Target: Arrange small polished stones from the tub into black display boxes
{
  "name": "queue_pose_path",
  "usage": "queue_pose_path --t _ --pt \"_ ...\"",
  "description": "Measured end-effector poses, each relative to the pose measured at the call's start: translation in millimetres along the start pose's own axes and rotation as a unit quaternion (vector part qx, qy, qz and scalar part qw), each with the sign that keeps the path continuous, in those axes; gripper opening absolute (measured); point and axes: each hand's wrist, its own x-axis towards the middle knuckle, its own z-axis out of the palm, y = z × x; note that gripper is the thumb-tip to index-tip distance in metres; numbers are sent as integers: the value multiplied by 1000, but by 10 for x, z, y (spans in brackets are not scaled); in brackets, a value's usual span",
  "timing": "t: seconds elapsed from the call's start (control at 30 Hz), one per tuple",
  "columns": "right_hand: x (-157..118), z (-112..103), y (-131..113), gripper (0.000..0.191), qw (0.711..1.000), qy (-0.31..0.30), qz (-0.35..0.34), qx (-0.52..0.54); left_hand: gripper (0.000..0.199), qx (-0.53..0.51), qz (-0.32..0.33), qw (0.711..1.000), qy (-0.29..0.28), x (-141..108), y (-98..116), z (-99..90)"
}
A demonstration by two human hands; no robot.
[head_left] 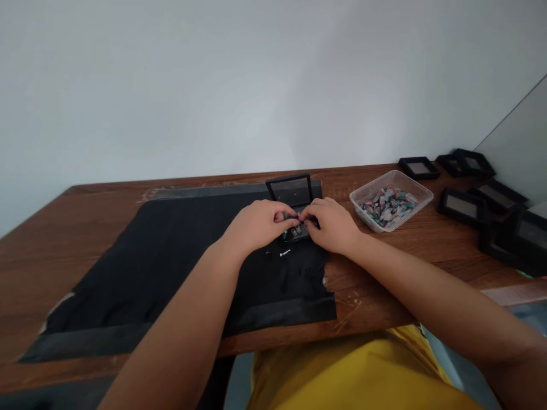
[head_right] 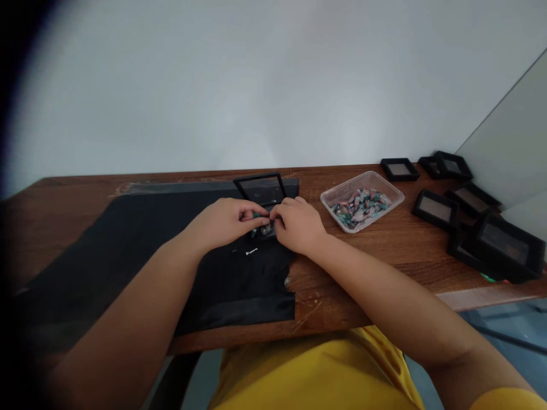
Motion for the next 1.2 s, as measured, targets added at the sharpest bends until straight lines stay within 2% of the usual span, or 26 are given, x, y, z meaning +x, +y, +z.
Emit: queue_pose_path --t 0.13,0.27,0.5,0.93,1.0,1.1,1.2 --pt "-8 14 12 24 1000 11 -5 20 21 -2 26 1000 14 6 -28 33" --pt "10 2 58 22 1000 14 7 27 21 4 24 1000 17 -1 -49 33" --pt "-10 -43 53 21 999 27 1 39 26 1 38 999 -14 -1 -93 16" --pt "-2 -50 95 19 998 44 -11 45 11 -6 51 999 -18 -8 -46 33" --pt "-4 -74 97 22 998 55 -17 23 12 -16 68 998 6 1 -66 20" --pt "-9 -128 94 26 996 78 -28 -12 14 -51 116 988 84 3 -75 -29" --pt "-15 -159 91 26 995 90 -35 -15 19 -104 100 980 139 -20 -59 -84"
